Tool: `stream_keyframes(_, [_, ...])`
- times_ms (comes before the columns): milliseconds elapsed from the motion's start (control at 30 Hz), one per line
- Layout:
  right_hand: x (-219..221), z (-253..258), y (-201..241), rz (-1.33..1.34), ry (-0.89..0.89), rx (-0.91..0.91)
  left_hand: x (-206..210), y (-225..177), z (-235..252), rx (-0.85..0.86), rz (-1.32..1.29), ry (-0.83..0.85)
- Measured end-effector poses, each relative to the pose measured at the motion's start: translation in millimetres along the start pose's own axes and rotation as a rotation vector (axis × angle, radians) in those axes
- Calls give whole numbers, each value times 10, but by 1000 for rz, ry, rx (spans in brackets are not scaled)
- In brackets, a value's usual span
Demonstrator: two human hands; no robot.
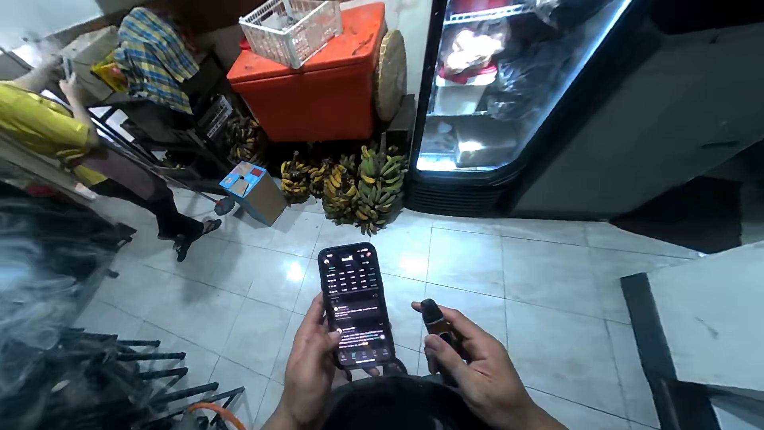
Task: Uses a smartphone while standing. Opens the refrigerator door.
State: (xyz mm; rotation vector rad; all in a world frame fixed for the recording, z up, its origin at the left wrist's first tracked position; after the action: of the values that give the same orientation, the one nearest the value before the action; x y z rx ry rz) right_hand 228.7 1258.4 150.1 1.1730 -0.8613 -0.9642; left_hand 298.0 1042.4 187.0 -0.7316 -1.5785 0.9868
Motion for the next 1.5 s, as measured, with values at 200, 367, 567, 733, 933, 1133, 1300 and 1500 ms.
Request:
stream_keyframes(200, [115, -85, -81, 36, 79, 37, -136, 9, -95, 17, 2, -48])
stream_keyframes(367, [207, -142, -103, 15, 150, 70, -209, 35, -156, 34, 14, -58])
stream_keyframes(567, [262, -171, -112, 8, 187, 65, -251, 39, -232, 49, 31, -110])
stream_keyframes(733, [320, -183, -110, 25, 202, 56, -253, 28, -264, 38, 20, -114])
stream_keyframes(933, [351, -181, -124, 32, 205, 62, -257, 21, -275, 23, -9, -95])
stream_keyframes(1133, [371, -181, -135, 38, 207, 62, -256, 12, -285, 18, -13, -90])
stream_keyframes(1300, [379, -191, -152, 30, 210, 66, -260, 25, -288, 8, -6, -93])
stream_keyframes(1500, [374, -193, -153, 28, 208, 63, -231, 32, -285, 8, -9, -110])
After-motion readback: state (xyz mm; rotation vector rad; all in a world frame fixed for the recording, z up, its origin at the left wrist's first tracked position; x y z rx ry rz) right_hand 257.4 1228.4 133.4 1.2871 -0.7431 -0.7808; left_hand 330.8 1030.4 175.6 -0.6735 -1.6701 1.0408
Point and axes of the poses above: each hand's wrist, its own z-axis towards the middle knuckle, its own x-axis out of the palm, y = z × x, the point moved 6 cm from there along z, towards the middle knuckle, and after that the axes turned 9 degrees about -y, right-handed, at the moved point
